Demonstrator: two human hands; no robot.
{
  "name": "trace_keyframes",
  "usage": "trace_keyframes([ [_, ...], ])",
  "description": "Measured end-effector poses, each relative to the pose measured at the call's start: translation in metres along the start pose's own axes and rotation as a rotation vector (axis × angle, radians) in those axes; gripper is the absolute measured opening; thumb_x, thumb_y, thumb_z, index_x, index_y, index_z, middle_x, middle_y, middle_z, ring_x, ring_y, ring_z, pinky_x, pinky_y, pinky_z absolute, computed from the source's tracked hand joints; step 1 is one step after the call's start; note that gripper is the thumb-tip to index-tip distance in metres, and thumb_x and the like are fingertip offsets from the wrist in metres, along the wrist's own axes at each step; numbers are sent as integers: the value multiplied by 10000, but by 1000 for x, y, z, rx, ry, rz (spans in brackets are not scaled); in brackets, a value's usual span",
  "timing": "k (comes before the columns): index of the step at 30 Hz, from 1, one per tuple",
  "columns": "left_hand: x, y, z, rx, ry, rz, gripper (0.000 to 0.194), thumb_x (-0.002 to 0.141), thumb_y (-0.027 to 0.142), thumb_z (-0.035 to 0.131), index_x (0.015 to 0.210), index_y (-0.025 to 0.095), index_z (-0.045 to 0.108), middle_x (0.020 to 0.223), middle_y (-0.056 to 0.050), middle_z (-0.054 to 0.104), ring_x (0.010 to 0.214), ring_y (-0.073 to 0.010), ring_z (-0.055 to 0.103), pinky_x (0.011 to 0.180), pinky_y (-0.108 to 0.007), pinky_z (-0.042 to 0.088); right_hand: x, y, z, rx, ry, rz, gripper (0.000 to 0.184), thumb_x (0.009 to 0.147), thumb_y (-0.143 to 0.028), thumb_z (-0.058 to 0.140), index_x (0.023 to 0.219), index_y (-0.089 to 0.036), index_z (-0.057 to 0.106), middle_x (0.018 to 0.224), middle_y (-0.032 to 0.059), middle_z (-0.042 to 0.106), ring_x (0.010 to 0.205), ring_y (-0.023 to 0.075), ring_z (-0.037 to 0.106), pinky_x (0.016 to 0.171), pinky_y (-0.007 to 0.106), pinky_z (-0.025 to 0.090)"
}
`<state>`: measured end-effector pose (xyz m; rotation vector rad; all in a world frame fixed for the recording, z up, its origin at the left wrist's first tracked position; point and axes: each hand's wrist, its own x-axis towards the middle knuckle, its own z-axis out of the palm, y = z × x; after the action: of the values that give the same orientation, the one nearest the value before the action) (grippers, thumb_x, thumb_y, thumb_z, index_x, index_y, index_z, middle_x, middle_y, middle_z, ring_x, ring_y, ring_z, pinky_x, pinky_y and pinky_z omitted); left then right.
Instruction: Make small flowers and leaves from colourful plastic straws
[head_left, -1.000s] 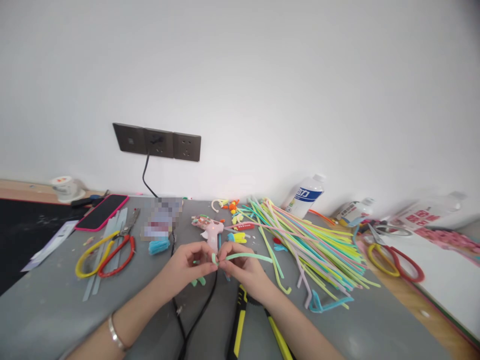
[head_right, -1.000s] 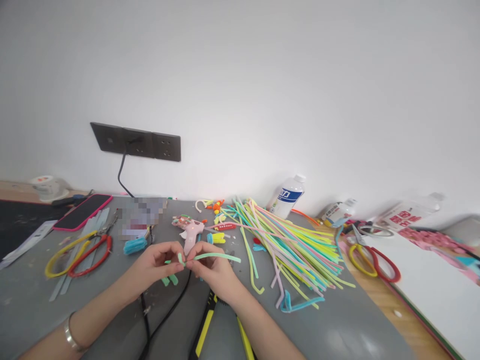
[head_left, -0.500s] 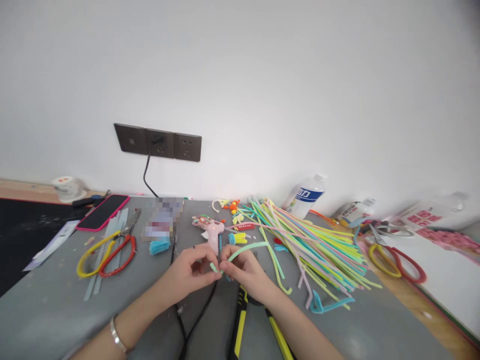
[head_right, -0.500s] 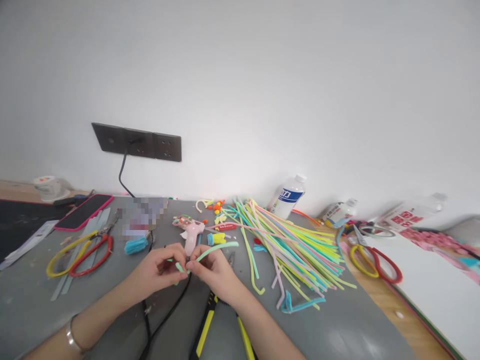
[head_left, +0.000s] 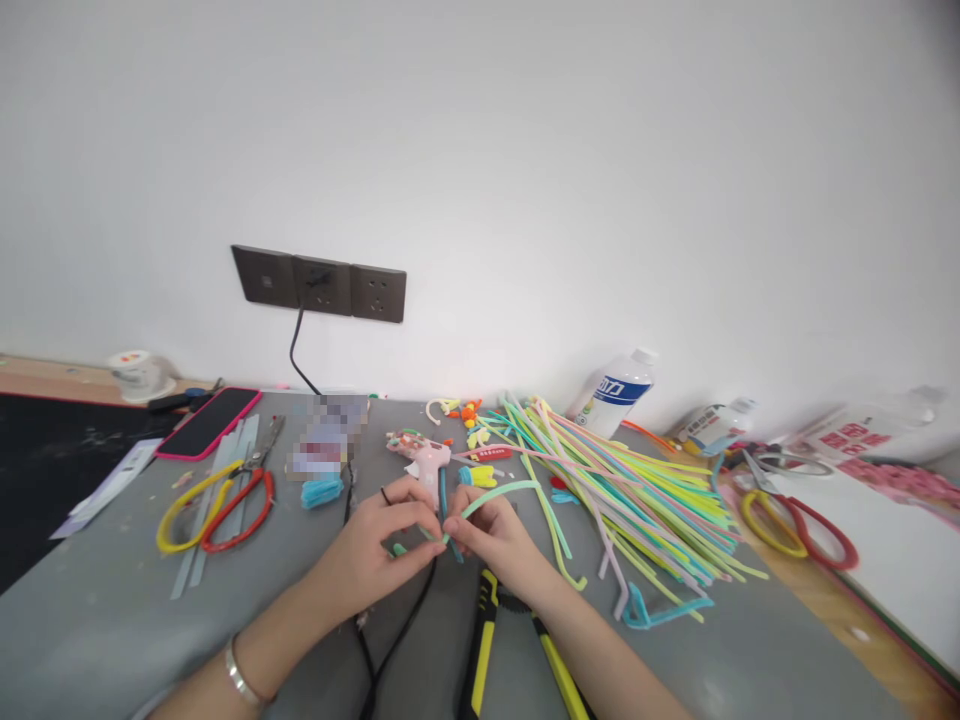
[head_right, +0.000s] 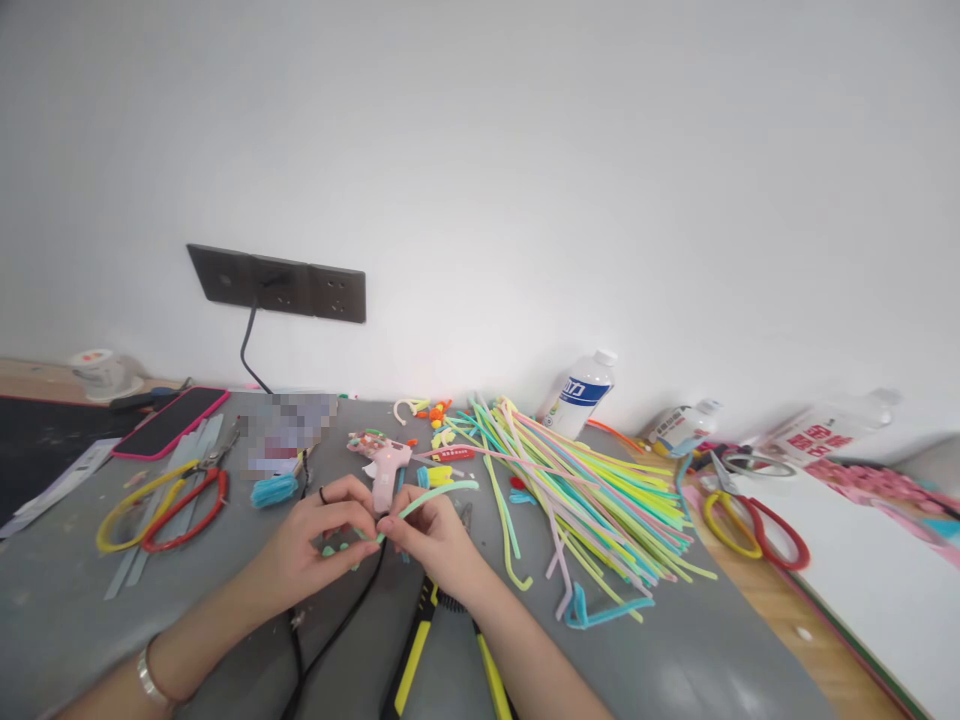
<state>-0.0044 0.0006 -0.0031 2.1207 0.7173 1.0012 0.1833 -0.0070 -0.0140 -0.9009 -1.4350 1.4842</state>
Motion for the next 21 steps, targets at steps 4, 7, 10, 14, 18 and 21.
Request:
trace_keyframes([
  [4, -1, -2, 1, -1, 39, -6, 81, 827, 120, 642, 824, 198, 663, 937, -18, 541, 752, -117, 520, 642, -207, 398, -1, 0, 1, 7, -17, -51, 417, 812, -522, 669, 660, -189, 469, 557, -68, 420, 505, 83, 359, 497, 226, 261],
  [7, -1, -3, 2, -30, 45, -34, 71, 810, 127, 659, 815, 197, 671, 943, -18, 536, 718, -109, 506, 603, -201, 389, -2, 1, 1, -9, -22, -52, 407, 827, -510, 658, 667, -186, 471, 557, -70, 408, 508, 84, 343, 501, 231, 244],
  [10, -1, -5, 3, -69, 40, -67, 41, 798, 149, 674, 786, 189, 678, 935, -18, 533, 671, -98, 489, 564, -200, 378, -3, 1, 0, -17, -27, -39, 412, 825, -516, 656, 665, -187, 468, 540, -75, 396, 496, 85, 331, 493, 234, 232],
  [14, 0, -5, 2, -107, 43, -96, 43, 781, 152, 682, 750, 181, 686, 931, -17, 528, 647, -90, 472, 558, -204, 377, -3, -1, 1, -24, -28, -40, 413, 836, -512, 645, 654, -187, 467, 531, -73, 397, 487, 86, 334, 486, 238, 227],
  [18, 1, -3, 2, -137, 55, -110, 60, 764, 130, 676, 733, 179, 691, 898, -10, 516, 655, -91, 465, 566, -201, 384, -4, -2, 2, 11, -43, -52, 399, 841, -495, 649, 660, -188, 469, 534, -72, 399, 492, 88, 341, 490, 237, 235],
  [21, 2, -1, 1, -166, 51, -130, 56, 761, 135, 676, 722, 173, 689, 872, -5, 505, 643, -90, 445, 562, -201, 381, -4, -1, 3, 27, -47, -56, 391, 844, -478, 655, 659, -187, 470, 541, -67, 416, 495, 88, 353, 492, 235, 240],
])
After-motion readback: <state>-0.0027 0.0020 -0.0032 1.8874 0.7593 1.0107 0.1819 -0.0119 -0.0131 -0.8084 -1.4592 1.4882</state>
